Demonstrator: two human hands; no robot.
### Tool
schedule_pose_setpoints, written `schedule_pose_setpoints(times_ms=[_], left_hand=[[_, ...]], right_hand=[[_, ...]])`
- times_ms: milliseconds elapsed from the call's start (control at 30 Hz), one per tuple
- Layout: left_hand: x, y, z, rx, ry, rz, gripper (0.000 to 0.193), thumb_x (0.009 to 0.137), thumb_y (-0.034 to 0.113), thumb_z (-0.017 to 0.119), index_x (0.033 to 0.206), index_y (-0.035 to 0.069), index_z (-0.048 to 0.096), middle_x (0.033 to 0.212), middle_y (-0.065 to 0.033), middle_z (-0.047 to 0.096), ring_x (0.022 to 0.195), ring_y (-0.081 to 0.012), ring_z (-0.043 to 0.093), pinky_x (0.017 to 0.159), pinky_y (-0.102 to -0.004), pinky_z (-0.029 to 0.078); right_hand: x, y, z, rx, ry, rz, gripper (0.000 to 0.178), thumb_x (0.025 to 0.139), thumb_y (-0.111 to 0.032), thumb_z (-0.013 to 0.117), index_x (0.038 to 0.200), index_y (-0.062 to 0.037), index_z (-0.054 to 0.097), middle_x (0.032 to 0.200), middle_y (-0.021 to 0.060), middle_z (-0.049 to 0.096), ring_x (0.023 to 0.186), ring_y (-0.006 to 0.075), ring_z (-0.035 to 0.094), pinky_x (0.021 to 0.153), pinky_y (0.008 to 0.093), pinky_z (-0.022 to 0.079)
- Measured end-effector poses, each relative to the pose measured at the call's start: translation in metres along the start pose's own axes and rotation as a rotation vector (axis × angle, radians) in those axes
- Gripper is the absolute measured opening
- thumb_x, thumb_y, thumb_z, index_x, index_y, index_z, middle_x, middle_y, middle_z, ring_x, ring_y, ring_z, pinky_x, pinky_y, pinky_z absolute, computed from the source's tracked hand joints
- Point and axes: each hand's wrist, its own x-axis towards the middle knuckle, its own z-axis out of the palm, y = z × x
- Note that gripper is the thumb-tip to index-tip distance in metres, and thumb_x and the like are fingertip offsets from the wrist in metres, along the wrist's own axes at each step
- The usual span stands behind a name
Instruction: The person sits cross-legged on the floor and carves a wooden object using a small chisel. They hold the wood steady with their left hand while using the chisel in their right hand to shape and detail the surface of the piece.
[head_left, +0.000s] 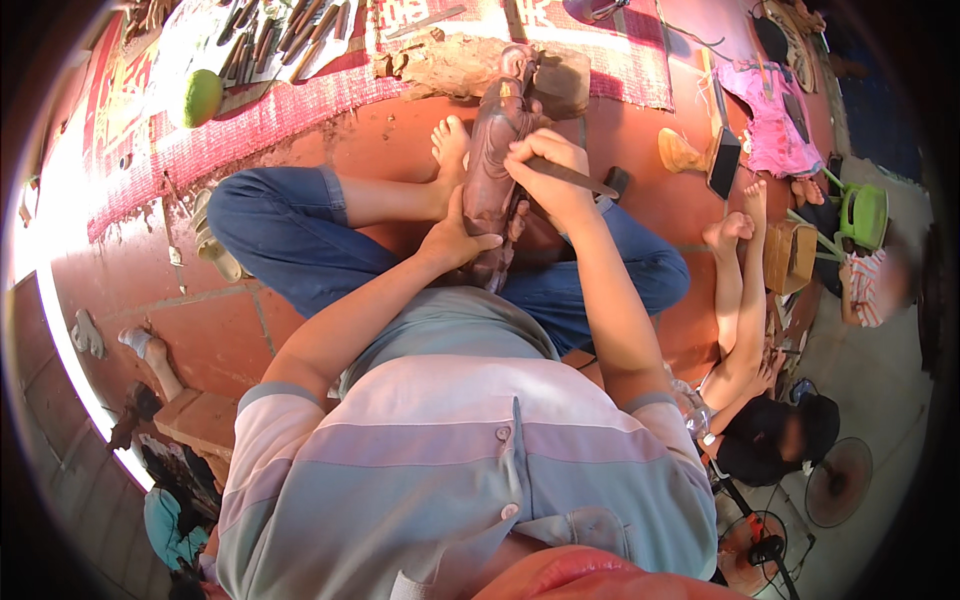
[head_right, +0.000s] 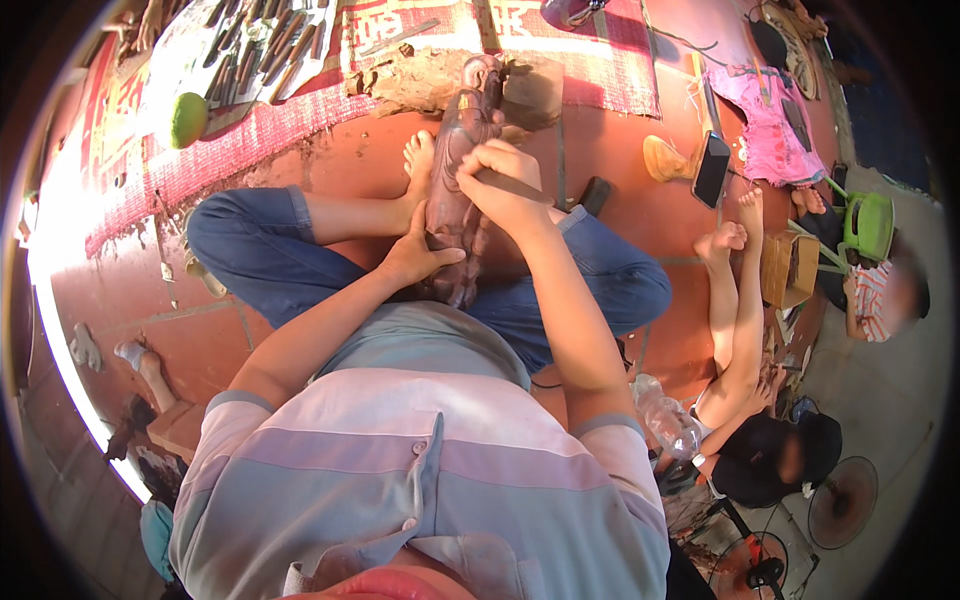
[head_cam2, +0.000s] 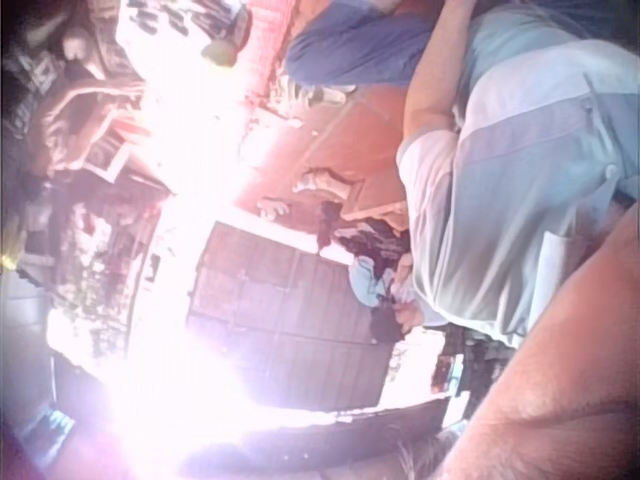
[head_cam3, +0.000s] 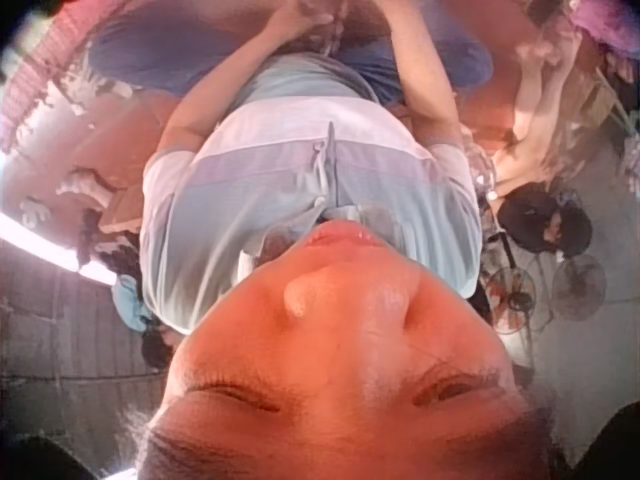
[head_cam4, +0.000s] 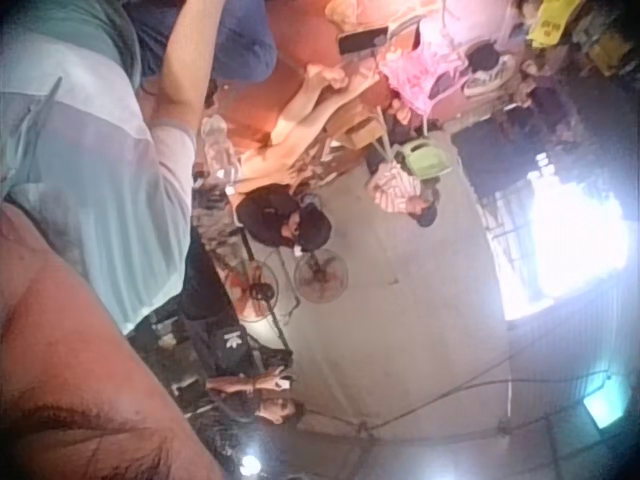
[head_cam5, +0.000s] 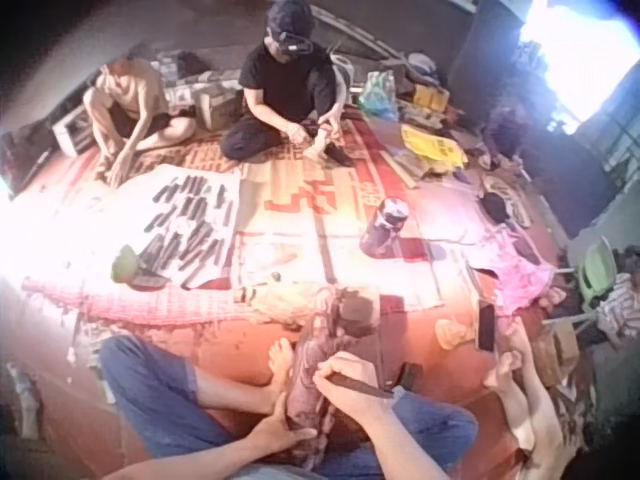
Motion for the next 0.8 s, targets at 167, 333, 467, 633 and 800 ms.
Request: schedule_pose_setpoints(times_ms=[167, 333, 467, 633, 800], left_hand=[[0.000, -0.001, 0.001, 0.053, 0.019, -0.018, 0.117, 0.072, 0.048, 0.076, 0.151, 0.015, -0.003, 0.122, -0.0270, 0.058, 0.114, -0.0376, 0.058, 0.095, -0.0416, 0.046], [0.004, -0.006, 0.003, 0.012, 0.035, 0.048, 0.115, 0.071, 0.047, 0.077, 0.150, 0.015, 0.000, 0.125, -0.0267, 0.056, 0.115, -0.0380, 0.057, 0.096, -0.0419, 0.045], [-0.003, 0.005, -0.004, -0.051, -0.019, 0.029, 0.115, 0.071, 0.047, 0.077, 0.150, 0.014, 0.001, 0.125, -0.0269, 0.055, 0.114, -0.0374, 0.058, 0.096, -0.0415, 0.046], [0.001, -0.003, 0.000, -0.085, -0.001, 0.087, 0.115, 0.070, 0.046, 0.078, 0.150, 0.015, 0.002, 0.124, -0.0270, 0.056, 0.114, -0.0372, 0.058, 0.095, -0.0407, 0.047], [0.008, -0.015, 0.006, -0.024, 0.059, 0.069, 0.116, 0.070, 0.046, 0.079, 0.150, 0.015, 0.001, 0.123, -0.0268, 0.057, 0.111, -0.0366, 0.060, 0.093, -0.0399, 0.048]], right_hand=[[-0.015, 0.014, -0.005, 0.025, 0.021, -0.018, 0.009, 0.073, -0.006, 0.071, 0.078, -0.0016, 0.065, 0.084, 0.0103, 0.066, 0.079, 0.0211, 0.067, 0.069, 0.0313, 0.052], [-0.004, 0.010, -0.006, 0.014, 0.037, 0.053, 0.009, 0.073, -0.010, 0.071, 0.077, -0.0026, 0.066, 0.084, 0.0096, 0.067, 0.080, 0.0221, 0.067, 0.070, 0.0311, 0.051], [-0.018, 0.027, -0.004, 0.093, 0.066, -0.022, 0.009, 0.074, -0.009, 0.070, 0.077, -0.0029, 0.066, 0.083, 0.0096, 0.067, 0.081, 0.0226, 0.067, 0.070, 0.0312, 0.051], [-0.012, 0.015, -0.005, 0.003, 0.072, 0.063, 0.008, 0.073, -0.006, 0.071, 0.076, -0.0028, 0.064, 0.079, 0.0100, 0.064, 0.076, 0.0237, 0.066, 0.069, 0.0329, 0.051], [-0.028, 0.016, -0.004, 0.055, 0.093, 0.098, 0.009, 0.074, -0.003, 0.074, 0.077, -0.0006, 0.066, 0.091, 0.0108, 0.068, 0.085, 0.0200, 0.067, 0.077, 0.0287, 0.050]])
